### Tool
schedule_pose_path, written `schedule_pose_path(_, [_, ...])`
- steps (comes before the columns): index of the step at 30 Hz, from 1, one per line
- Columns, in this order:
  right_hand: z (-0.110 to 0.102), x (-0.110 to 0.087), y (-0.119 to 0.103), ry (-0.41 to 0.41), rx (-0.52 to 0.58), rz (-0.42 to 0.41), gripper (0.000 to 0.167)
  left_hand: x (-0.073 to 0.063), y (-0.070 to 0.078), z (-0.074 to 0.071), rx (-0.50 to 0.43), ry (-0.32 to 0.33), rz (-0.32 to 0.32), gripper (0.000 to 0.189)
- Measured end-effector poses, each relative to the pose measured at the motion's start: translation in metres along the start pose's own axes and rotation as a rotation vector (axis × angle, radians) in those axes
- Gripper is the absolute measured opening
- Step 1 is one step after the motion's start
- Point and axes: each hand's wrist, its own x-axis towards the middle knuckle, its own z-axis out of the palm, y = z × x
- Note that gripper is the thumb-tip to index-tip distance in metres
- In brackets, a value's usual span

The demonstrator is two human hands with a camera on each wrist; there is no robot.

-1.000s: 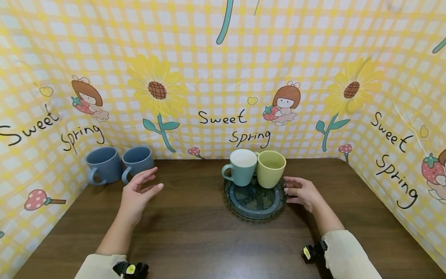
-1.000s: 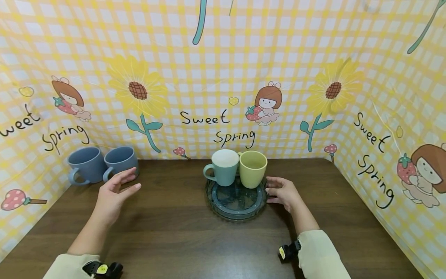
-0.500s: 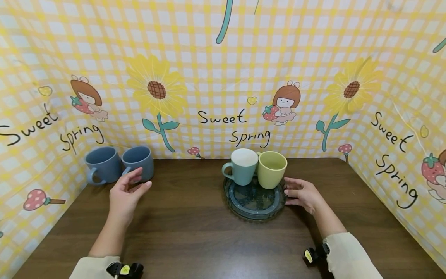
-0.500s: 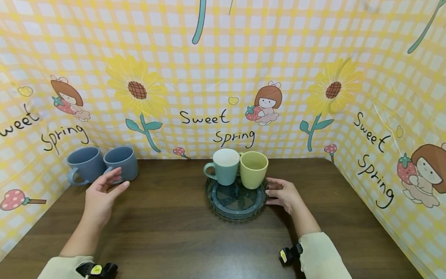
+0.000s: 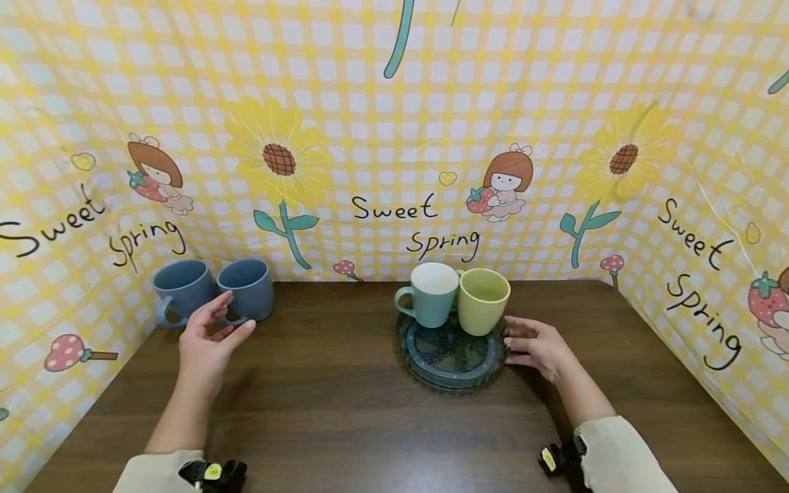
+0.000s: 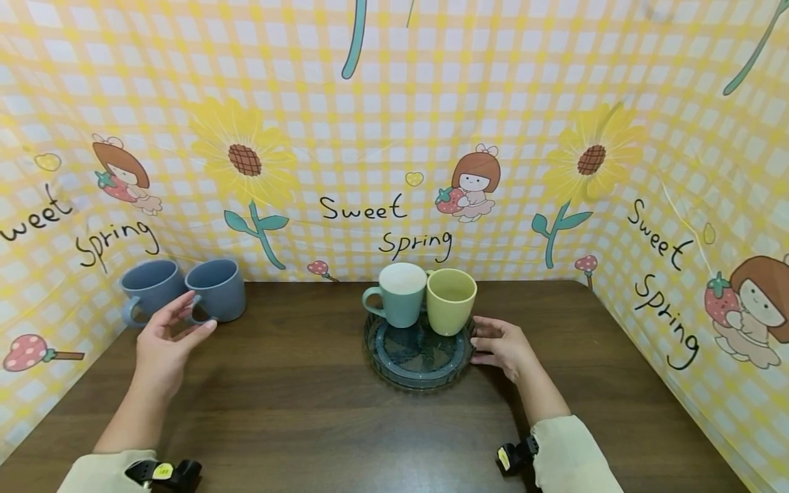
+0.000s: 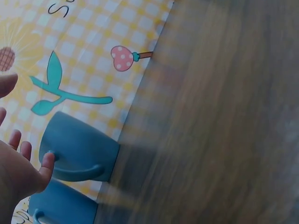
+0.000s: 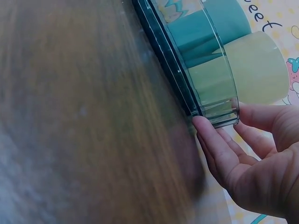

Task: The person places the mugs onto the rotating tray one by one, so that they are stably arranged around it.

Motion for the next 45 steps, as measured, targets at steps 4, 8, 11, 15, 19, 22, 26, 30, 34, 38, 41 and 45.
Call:
schedule_pose_path(4, [0.0,0.0,0.001,0.002,0.0,-0.005,0.063,0.003,-0.004,-0.005,0.049,0.021,-0.006,0.064])
schedule_pose_path(8, [-0.001,0.0,0.003,0.003,0.0,-0.01,0.063,0.008,-0.009,-0.009,0.031,0.054,-0.062,0.065])
schedule_pose_path(11, [-0.001,0.001,0.004,0.005,0.004,-0.012,0.064,0.011,-0.012,-0.012,0.013,0.082,-0.116,0.065])
schedule_pose_path(15, [-0.002,0.0,0.005,-0.002,0.009,-0.016,0.064,0.015,-0.014,-0.015,0.035,0.106,-0.173,0.065])
schedule_pose_path(19, [-0.002,-0.002,0.005,-0.007,0.011,-0.023,0.064,0.018,-0.016,-0.017,0.054,0.119,-0.21,0.064])
schedule_pose_path(22, [-0.002,-0.002,0.006,-0.003,0.016,-0.023,0.064,0.019,-0.017,-0.018,0.039,0.127,-0.228,0.065])
schedule_pose_path(26, [-0.002,-0.002,0.007,0.006,0.025,-0.022,0.064,0.022,-0.018,-0.018,-0.024,0.134,-0.257,0.066])
schedule_pose_path(30, [-0.001,-0.003,0.006,0.003,0.022,-0.025,0.063,0.027,-0.02,-0.02,-0.068,0.123,-0.298,0.066])
schedule_pose_path(34, [0.001,-0.003,0.006,-0.005,0.011,-0.026,0.063,0.032,-0.025,-0.024,-0.055,0.099,-0.342,0.066])
schedule_pose_path(38, [0.001,-0.004,0.006,-0.004,0.006,-0.023,0.062,0.039,-0.033,-0.025,-0.072,0.095,-0.375,0.065])
schedule_pose_path(41, [0.001,-0.004,0.006,0.003,0.009,-0.015,0.062,0.043,-0.039,-0.025,-0.083,0.105,-0.381,0.061])
schedule_pose_path(45, [0.001,-0.005,0.006,0.001,0.011,-0.018,0.063,0.048,-0.044,-0.025,-0.086,0.111,-0.393,0.056])
